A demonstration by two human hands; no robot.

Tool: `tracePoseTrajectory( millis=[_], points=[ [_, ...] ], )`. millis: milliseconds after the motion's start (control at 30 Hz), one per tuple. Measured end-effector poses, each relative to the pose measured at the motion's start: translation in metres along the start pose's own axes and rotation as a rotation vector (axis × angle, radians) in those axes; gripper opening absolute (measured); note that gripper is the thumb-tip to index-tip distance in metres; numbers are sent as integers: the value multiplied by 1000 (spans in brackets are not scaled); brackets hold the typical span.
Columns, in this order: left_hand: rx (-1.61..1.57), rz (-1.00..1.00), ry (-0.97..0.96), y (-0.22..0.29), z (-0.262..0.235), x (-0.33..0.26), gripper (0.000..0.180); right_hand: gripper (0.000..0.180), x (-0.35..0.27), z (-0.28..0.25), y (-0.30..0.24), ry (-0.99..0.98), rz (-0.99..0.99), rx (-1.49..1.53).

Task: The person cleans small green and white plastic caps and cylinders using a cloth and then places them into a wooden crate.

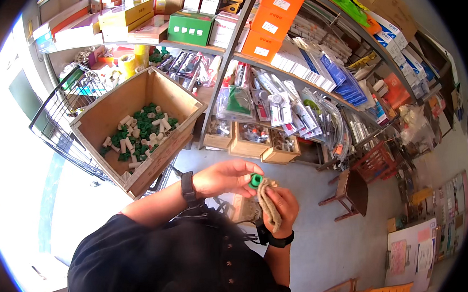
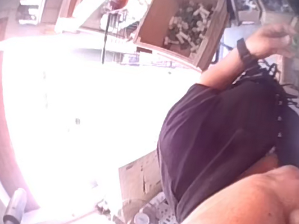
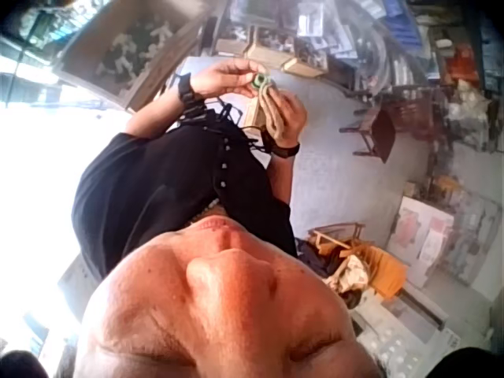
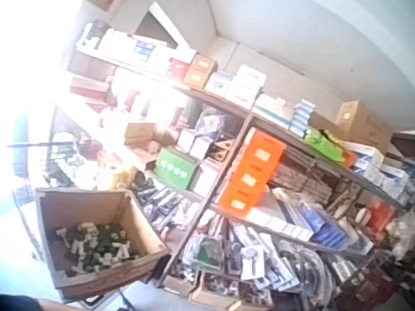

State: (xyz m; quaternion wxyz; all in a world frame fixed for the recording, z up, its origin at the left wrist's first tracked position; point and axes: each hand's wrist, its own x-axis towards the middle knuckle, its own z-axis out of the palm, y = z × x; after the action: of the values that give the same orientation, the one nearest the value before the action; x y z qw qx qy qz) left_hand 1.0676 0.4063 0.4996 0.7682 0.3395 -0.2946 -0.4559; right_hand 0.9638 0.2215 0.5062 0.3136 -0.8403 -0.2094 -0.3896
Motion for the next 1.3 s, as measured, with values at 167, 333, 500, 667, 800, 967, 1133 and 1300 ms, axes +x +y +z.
tracePoseTrajectory(
  millis=[167, 333, 500, 667, 800, 967, 1133, 1300],
  points=[
    [247, 60, -56, 1, 2, 1, 38, 33, 5, 4, -5, -40, -27, 48],
    [150, 58, -59, -1, -3, 1, 32, 38, -1, 1, 3, -50, -27, 12],
    [53, -32, -16, 0, -2, -3, 29, 37, -7, -4, 8, 29, 76, -60],
    [21, -65, 22, -5, -3, 2, 29, 32, -1, -2, -3, 53, 40, -10],
    [83, -20, -41, -3, 2, 4, 28, 31, -2, 2, -8, -26, 43, -25],
    [141, 85, -67, -7, -2, 7, 30, 31, -2, -1, -11, -65, 58, 12],
    [270, 127, -138, -7, -9, 3, 30, 29, -1, -5, -7, -24, 121, -31],
    [351, 45, -51, -2, -5, 3, 34, 34, -3, -5, -7, 28, 112, -21]
  ],
)
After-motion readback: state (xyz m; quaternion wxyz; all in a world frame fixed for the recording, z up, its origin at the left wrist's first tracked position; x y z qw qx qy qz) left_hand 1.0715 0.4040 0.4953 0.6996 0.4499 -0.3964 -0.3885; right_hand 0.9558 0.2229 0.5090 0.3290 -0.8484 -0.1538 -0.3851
